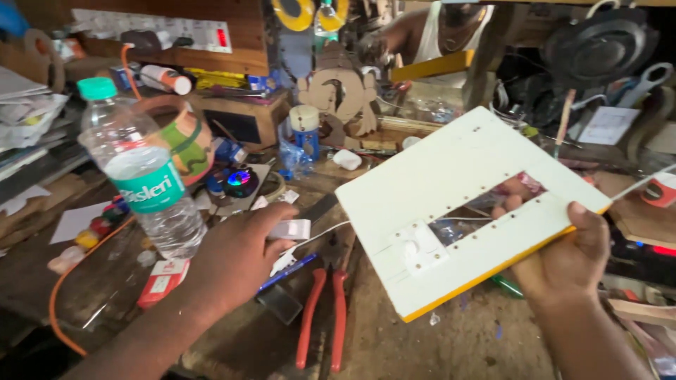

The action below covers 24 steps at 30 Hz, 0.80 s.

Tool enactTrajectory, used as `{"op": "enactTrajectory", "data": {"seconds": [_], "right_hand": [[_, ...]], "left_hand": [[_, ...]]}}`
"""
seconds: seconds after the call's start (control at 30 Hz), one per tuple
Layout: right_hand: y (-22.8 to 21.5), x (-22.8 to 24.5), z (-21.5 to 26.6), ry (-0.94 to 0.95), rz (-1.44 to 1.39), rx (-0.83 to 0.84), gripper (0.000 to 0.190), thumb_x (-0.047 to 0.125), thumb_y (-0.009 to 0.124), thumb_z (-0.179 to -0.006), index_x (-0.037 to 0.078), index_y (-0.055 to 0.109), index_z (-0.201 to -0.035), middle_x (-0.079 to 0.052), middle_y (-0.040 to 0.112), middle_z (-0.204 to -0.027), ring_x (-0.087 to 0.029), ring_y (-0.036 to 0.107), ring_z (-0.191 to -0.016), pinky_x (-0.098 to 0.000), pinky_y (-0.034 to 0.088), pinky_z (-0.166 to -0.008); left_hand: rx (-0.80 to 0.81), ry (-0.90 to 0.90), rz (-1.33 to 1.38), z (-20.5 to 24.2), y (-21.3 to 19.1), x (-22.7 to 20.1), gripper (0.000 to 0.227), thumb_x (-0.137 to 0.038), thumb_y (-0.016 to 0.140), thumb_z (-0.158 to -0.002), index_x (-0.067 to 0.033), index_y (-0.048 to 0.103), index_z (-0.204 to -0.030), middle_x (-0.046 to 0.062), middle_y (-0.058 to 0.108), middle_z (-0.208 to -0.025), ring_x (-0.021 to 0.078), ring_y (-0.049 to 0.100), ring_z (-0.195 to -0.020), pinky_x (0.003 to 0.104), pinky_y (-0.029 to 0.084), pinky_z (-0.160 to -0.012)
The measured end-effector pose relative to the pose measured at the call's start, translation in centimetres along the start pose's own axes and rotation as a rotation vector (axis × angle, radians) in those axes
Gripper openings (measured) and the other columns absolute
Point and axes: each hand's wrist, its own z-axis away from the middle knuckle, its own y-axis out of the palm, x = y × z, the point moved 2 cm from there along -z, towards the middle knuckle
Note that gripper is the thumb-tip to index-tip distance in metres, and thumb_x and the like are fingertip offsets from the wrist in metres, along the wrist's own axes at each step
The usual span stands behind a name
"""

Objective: Assembling and wiring electrical switches and a faceplate into a wooden enclosure.

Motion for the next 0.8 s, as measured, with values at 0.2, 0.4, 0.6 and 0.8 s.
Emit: {"op": "enactTrajectory", "data": {"seconds": [0.2, 0.4, 0.6, 0.8], "right_hand": [[-0.4, -0.2, 0.0, 0.037, 0.024, -0.048, 0.071, 0.039, 0.074, -0.085, 0.005, 0.058, -0.145, -0.014, 0.069, -0.127, -0.024, 0.067, -0.104, -0.0494, 0.050, -0.104], [-0.2, 0.0, 0.1, 0.035, 0.007, -0.019, 0.071, 0.040, 0.072, -0.086, 0.003, 0.057, -0.145, -0.018, 0.068, -0.129, -0.025, 0.067, -0.103, -0.0486, 0.051, -0.100], [-0.5, 0.1, 0.3, 0.042, -0.011, -0.002, 0.070, 0.040, 0.071, -0.088, 0.003, 0.056, -0.145, -0.019, 0.067, -0.128, -0.025, 0.067, -0.103, -0.0494, 0.052, -0.099], [-0.9, 0.4, 0.2, 0.033, -0.021, 0.024, 0.070, 0.039, 0.072, -0.088, 0.002, 0.056, -0.145, -0.019, 0.068, -0.128, -0.025, 0.068, -0.103, -0.0494, 0.052, -0.099]], "left_hand": [[-0.032, 0.482, 0.335, -2.9, 0.6, -8.7, 0.023, -0.008, 0.069, -0.087, -0.0106, 0.066, -0.109, 0.007, 0.073, -0.111, 0.0288, 0.073, -0.097, 0.039, 0.058, -0.082], [0.118, 0.507, 0.297, -5.3, 3.0, -13.5, 0.028, -0.005, 0.067, -0.085, -0.0133, 0.074, -0.111, 0.005, 0.070, -0.111, 0.0293, 0.070, -0.093, 0.042, 0.055, -0.081], [0.324, 0.484, 0.215, -7.2, 3.9, -15.1, 0.030, -0.007, 0.068, -0.081, -0.0154, 0.076, -0.108, 0.003, 0.071, -0.102, 0.0266, 0.071, -0.090, 0.042, 0.054, -0.078], [0.351, 0.543, 0.262, -8.5, 4.6, -15.2, 0.032, -0.006, 0.073, -0.077, -0.0171, 0.077, -0.107, 0.005, 0.072, -0.098, 0.0261, 0.072, -0.089, 0.040, 0.056, -0.077]]}}
